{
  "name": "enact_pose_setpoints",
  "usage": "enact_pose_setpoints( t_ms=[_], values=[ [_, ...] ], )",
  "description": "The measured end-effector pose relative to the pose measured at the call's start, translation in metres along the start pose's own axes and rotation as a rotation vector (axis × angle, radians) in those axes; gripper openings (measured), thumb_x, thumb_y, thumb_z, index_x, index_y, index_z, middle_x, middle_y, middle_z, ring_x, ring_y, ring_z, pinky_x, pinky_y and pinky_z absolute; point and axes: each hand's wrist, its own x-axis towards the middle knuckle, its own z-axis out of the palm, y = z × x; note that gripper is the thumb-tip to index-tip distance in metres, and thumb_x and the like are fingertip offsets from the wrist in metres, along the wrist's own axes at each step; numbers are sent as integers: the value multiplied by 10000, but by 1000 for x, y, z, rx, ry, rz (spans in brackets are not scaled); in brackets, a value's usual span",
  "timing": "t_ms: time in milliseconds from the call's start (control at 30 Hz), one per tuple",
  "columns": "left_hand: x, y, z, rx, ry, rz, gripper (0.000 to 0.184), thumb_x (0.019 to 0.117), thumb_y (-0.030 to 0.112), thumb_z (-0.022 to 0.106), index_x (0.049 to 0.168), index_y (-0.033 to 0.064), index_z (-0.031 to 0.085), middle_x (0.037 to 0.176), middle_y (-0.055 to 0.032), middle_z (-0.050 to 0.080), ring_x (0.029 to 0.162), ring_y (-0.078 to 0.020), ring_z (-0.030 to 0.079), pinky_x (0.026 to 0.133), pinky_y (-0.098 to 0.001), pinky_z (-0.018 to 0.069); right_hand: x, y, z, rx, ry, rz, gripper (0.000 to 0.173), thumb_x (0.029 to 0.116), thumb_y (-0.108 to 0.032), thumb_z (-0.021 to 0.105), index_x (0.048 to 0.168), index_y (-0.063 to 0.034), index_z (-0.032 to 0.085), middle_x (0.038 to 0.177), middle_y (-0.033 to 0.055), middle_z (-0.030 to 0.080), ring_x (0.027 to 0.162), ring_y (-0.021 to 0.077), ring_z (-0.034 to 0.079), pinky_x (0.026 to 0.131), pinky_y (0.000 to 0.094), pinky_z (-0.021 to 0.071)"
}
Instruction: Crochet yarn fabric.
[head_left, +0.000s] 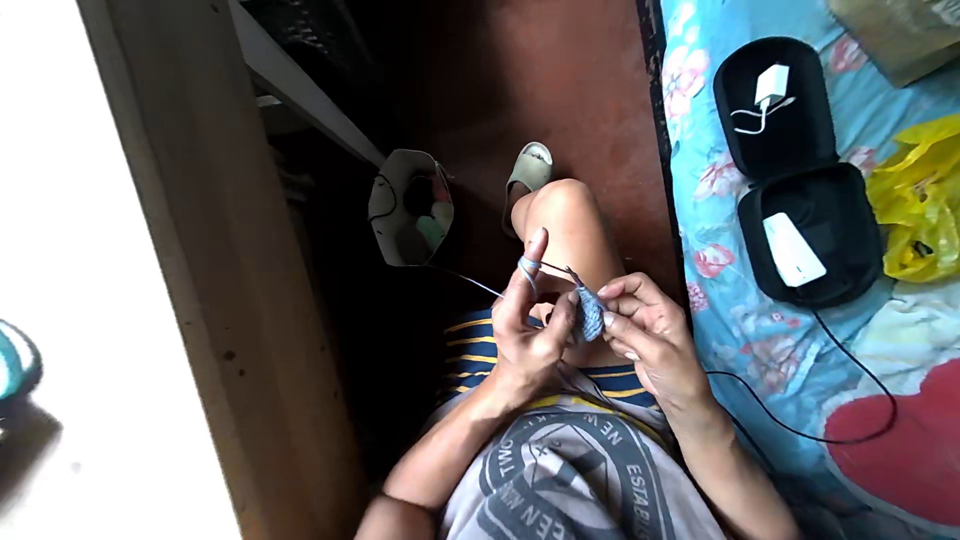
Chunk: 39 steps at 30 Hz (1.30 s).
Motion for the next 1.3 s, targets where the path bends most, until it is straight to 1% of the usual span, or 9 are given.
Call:
enact_pose_setpoints(
  t_ms=[67,133,233,400,800,1000,1167,1233,1300],
  values=[
    [4,7,-2,-136,27,-185,798,846,-99,639,1567,79,346,884,13,726,773,-69,688,756,-262,591,-4,6,3,-165,64,-144,186,944,15,565,1118,-39,602,867,-38,696,680,-43,588,592,119,470],
    [8,9,-3,-229,49,-287,835,844,-112,627,1586,111,316,850,-5,712,718,-77,674,695,-245,583,-9,14,5,-449,153,-341,145,967,-16,584,1081,56,638,918,40,695,794,-29,643,729,122,549],
    [10,8,-4,-281,56,-323,829,851,-128,613,1587,117,320,850,-24,706,696,-85,665,672,-240,576,-12,21,8,-741,278,-524,166,992,-53,585,999,44,720,862,115,694,763,39,638,708,136,524],
    [13,8,-9,-285,16,-310,771,860,-125,609,1563,82,368,858,-24,701,698,-78,658,669,-231,573,-13,18,9,-927,325,-638,201,1001,-58,574,1004,8,764,805,129,670,710,111,629,630,178,497],
    [19,8,-18,-354,-55,-373,655,886,-112,582,1507,56,459,847,-33,681,667,-67,629,637,-211,555,-13,8,-5,-942,203,-620,239,1001,-46,560,1080,-16,784,781,118,665,657,111,602,580,199,469],
    [20,7,-19,-396,-71,-418,652,893,-111,573,1510,63,453,839,-36,679,659,-67,628,634,-212,553,-11,7,-11,-645,100,-473,225,973,-14,575,1091,37,759,876,77,693,754,-22,600,702,100,501],
    [22,7,-22,-347,-126,-415,685,904,-93,573,1546,75,404,896,-43,667,710,-78,630,664,-216,553,-6,8,-14,-466,42,-365,213,951,33,576,1095,66,730,1033,73,745,913,-3,681,824,142,566],
    [24,9,-24,-298,-153,-429,779,877,-101,599,1586,95,342,910,-66,670,719,-96,643,671,-225,563,-5,8,-15,-492,40,-366,215,956,26,574,1096,62,733,1031,82,745,915,6,686,827,148,569],
    [25,11,-23,-248,-126,-447,821,861,-124,631,1595,98,338,836,-74,666,654,-100,630,623,-222,557,-4,9,-15,-525,45,-366,219,955,16,575,1091,53,742,1009,84,744,876,-1,676,785,135,559]
  ],
)
